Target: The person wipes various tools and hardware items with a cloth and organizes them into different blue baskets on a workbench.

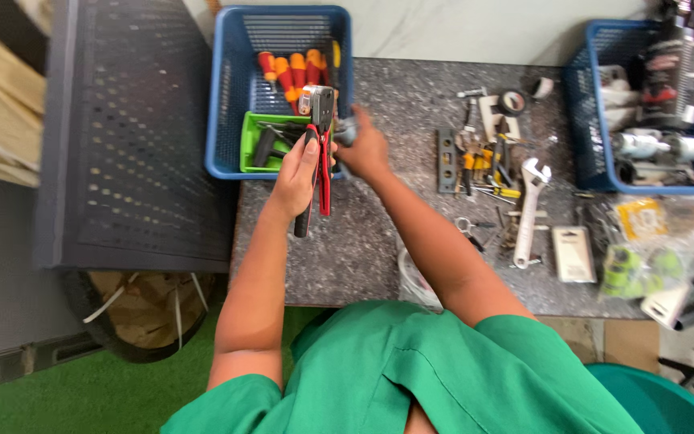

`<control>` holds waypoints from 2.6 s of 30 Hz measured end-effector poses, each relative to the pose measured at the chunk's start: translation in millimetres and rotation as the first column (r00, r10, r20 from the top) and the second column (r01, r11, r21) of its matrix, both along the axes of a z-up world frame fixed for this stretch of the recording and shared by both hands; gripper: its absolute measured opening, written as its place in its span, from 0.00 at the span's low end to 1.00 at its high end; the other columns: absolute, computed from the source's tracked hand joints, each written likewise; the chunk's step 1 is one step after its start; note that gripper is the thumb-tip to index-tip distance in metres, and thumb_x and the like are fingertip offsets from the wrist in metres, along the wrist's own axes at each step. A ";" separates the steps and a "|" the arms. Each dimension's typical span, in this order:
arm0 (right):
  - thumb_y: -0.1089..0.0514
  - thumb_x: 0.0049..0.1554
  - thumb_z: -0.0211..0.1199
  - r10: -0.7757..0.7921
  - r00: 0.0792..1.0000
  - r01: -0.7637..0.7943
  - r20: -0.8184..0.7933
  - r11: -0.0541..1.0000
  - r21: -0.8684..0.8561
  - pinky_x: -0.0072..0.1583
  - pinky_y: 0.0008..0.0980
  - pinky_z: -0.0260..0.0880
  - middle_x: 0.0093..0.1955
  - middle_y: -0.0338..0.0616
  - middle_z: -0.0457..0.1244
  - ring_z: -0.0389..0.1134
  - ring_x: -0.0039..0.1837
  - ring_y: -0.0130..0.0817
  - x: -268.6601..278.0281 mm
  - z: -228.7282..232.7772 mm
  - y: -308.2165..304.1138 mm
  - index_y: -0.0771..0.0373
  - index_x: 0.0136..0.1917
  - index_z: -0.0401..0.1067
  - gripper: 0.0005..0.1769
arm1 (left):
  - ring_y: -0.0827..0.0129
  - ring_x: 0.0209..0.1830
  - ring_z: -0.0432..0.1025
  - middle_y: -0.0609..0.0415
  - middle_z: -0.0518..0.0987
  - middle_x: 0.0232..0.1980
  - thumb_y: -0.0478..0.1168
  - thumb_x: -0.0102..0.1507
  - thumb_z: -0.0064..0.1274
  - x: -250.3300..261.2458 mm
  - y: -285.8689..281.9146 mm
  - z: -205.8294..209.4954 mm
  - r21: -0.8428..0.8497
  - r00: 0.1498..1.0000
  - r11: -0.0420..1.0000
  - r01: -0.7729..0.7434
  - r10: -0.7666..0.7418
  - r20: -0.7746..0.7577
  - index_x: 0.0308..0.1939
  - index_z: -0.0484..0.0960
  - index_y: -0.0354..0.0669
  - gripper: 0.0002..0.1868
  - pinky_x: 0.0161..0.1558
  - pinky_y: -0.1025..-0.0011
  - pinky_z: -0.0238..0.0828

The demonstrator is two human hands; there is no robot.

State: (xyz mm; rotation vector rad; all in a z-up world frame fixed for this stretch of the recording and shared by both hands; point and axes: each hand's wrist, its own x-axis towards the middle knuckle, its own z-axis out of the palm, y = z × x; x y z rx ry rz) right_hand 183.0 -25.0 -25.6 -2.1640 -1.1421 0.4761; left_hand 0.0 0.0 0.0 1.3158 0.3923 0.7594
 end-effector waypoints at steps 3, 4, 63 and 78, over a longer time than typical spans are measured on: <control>0.62 0.43 0.71 0.053 0.995 -0.008 -0.081 0.882 0.472 0.56 0.42 0.74 0.53 0.50 0.70 0.74 0.53 0.45 13.7 -32.2 8.4 0.59 0.62 0.65 0.33 | 0.73 0.47 0.73 0.53 0.78 0.53 0.53 0.76 0.37 -11.4 24.0 -2.8 -0.043 1.000 0.999 -0.012 0.012 0.004 0.63 0.73 0.37 0.24 0.47 0.71 0.76; 0.62 0.45 0.71 0.045 0.996 -0.002 -0.082 0.889 0.458 0.56 0.41 0.74 0.52 0.50 0.70 0.74 0.53 0.44 19.8 -38.1 5.6 0.59 0.60 0.66 0.30 | 0.74 0.46 0.73 0.54 0.78 0.53 0.52 0.76 0.37 -12.4 29.9 -4.0 -0.059 1.000 0.998 -0.014 0.014 -0.003 0.63 0.72 0.37 0.23 0.46 0.71 0.76; 0.67 0.58 0.71 0.063 0.909 0.254 -0.412 0.699 0.668 0.44 0.24 0.63 0.40 0.33 0.63 0.62 0.42 0.19 137.0 -9.6 -8.0 0.66 0.46 0.70 0.09 | 0.35 0.55 0.71 0.32 0.62 0.60 0.28 0.54 0.59 245.1 117.8 -98.6 0.586 0.713 0.773 -0.244 0.552 -0.431 0.64 0.64 0.34 0.34 0.56 0.52 0.73; 0.67 0.56 0.69 0.101 0.798 0.393 -0.594 0.661 0.639 0.45 0.25 0.67 0.41 0.34 0.67 0.67 0.42 0.21 141.9 -7.3 -8.7 0.66 0.49 0.73 0.08 | 0.44 0.52 0.73 0.37 0.76 0.51 0.41 0.56 0.68 253.3 115.3 -141.3 0.604 0.771 0.759 -0.242 0.529 -0.356 0.59 0.76 0.34 0.30 0.55 0.55 0.71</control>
